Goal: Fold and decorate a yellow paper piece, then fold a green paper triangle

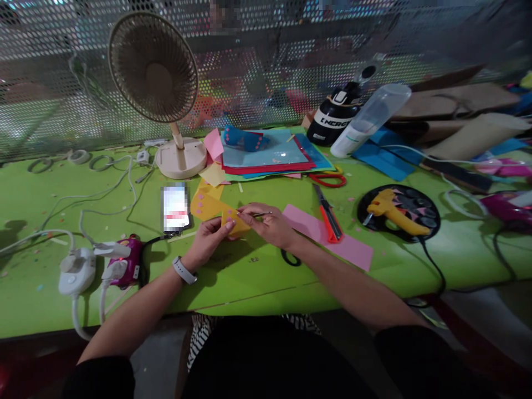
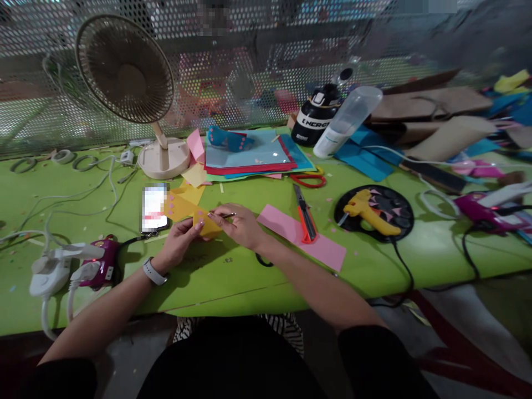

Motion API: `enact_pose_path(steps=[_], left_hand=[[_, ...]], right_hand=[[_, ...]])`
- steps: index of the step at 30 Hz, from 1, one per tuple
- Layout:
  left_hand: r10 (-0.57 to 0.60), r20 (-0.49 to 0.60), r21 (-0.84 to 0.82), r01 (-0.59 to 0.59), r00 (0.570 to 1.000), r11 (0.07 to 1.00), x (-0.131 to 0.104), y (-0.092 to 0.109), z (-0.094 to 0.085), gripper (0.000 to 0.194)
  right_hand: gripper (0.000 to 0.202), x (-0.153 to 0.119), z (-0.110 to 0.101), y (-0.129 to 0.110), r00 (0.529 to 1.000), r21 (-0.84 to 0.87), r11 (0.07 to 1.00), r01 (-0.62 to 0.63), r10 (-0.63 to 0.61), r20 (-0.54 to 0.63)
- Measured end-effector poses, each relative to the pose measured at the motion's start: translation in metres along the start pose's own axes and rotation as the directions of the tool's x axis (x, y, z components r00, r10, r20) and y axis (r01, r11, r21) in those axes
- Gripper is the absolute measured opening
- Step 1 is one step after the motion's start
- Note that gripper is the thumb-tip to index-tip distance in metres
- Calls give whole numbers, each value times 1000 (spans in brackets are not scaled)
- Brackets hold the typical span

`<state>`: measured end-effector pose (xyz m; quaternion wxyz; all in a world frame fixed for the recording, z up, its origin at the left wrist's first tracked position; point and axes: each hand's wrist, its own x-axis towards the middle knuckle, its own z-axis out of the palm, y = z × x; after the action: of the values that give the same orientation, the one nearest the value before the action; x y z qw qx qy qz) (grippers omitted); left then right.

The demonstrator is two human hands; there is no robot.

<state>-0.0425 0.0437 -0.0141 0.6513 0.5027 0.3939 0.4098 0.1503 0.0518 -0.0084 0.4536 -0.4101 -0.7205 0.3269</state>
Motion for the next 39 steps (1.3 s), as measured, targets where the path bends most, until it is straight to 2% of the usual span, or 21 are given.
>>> enact_pose_path(steps=[5,8,12,15,18,21,27,31,36,39], left_hand=[[-22,18,-35,22,1000,999,-1,4,2,35],[-84,29,-44,85,996,995,0,4,1,34],[-125,9,-66,125,992,990,2,3,0,37],[-90,-27,-85,88,996,992,5,1,-2,38],[-64,-31,-102,60,997,993,6,-1,-4,36],[-53,-44,-113,48,998,993,6,-1,-5,33],[-60,-72,-84,54,996,995,8,-2,-7,33],[-62,-104,-92,52,993,994,9,-1,-6,34],[-48,-113,-122,34,992,992,10,2,-5,34],[-49,-137,-182,24,989,983,9,6,-5,36]], right_hand=[[25,3,-9,2,998,-34,998,-56,57,33],[27,5,-11,4,997,-45,997,-67,68,30],[25,9,-20,13,998,-142,989,49,-54,-26],[25,15,-33,23,988,-335,930,152,-135,75],[23,19,-43,33,973,-507,843,180,-77,218],[32,19,-46,40,955,-582,790,192,-15,295],[34,17,-44,47,938,-622,750,226,6,347],[44,15,-46,47,910,-653,714,255,52,412],[51,16,-49,32,912,-694,685,222,106,397],[43,15,-53,17,919,-716,674,184,140,367]])
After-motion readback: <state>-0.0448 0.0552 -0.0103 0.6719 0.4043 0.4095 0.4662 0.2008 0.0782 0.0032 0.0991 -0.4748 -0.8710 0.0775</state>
